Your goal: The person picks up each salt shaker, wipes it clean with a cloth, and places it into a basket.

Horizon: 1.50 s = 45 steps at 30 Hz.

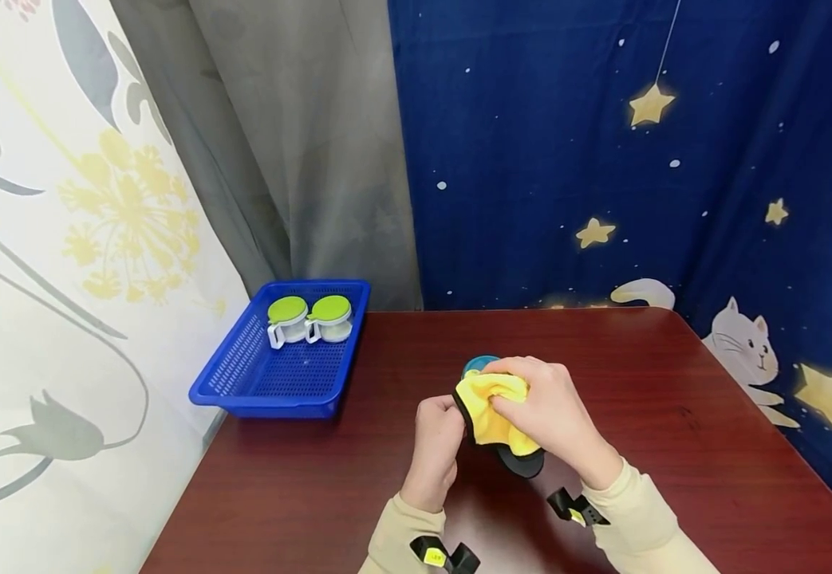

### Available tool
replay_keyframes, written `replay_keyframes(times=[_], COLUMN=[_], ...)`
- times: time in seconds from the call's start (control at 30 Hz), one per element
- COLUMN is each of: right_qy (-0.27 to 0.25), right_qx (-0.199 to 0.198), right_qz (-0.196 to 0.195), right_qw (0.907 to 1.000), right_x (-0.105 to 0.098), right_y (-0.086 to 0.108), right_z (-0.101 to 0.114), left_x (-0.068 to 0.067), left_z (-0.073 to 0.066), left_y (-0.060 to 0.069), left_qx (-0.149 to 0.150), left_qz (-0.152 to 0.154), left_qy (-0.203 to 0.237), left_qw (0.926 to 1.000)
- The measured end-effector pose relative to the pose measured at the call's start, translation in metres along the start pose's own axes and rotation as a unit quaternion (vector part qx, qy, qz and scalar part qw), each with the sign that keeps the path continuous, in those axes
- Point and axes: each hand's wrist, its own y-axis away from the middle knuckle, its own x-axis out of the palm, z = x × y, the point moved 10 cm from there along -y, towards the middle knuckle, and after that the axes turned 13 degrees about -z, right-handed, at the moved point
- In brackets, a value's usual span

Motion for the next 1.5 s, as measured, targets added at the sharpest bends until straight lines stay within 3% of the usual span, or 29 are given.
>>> replay_keyframes(times=[0.17, 0.27, 0.47, 0.63, 1.1, 1.5], right_qy=[0.024, 0.054, 0.143, 0.184, 0.178, 0.124], right_qx=[-0.014, -0.045, -0.131, -0.138, -0.128, -0.116], right_qz=[0.003, -0.004, -0.073, -0.109, -0.119, -0.083], right_qw=[0.9996, 0.9975, 0.9783, 0.9671, 0.9685, 0.9819], right_x=[0.002, 0.003, -0.004, -0.010, -0.010, 0.000], right_y=[-0.002, -0.003, -0.012, -0.020, -0.018, -0.012], right_z=[0.002, 0.005, 0.003, -0.014, -0.019, -0.007], left_x=[0.000, 0.000, -0.001, -0.001, -0.003, -0.005], left_z=[0.000, 0.001, 0.000, 0.000, -0.003, -0.003], left_y=[0.000, 0.000, 0.002, 0.006, 0.008, 0.004], left_qx=[-0.005, -0.008, 0.005, 0.004, 0.009, 0.014], left_qz=[-0.003, -0.005, -0.015, -0.007, -0.011, -0.024], left_qy=[0.006, 0.000, -0.007, -0.003, -0.029, -0.038], left_qw=[1.0000, 1.0000, 0.9998, 1.0000, 0.9995, 0.9989])
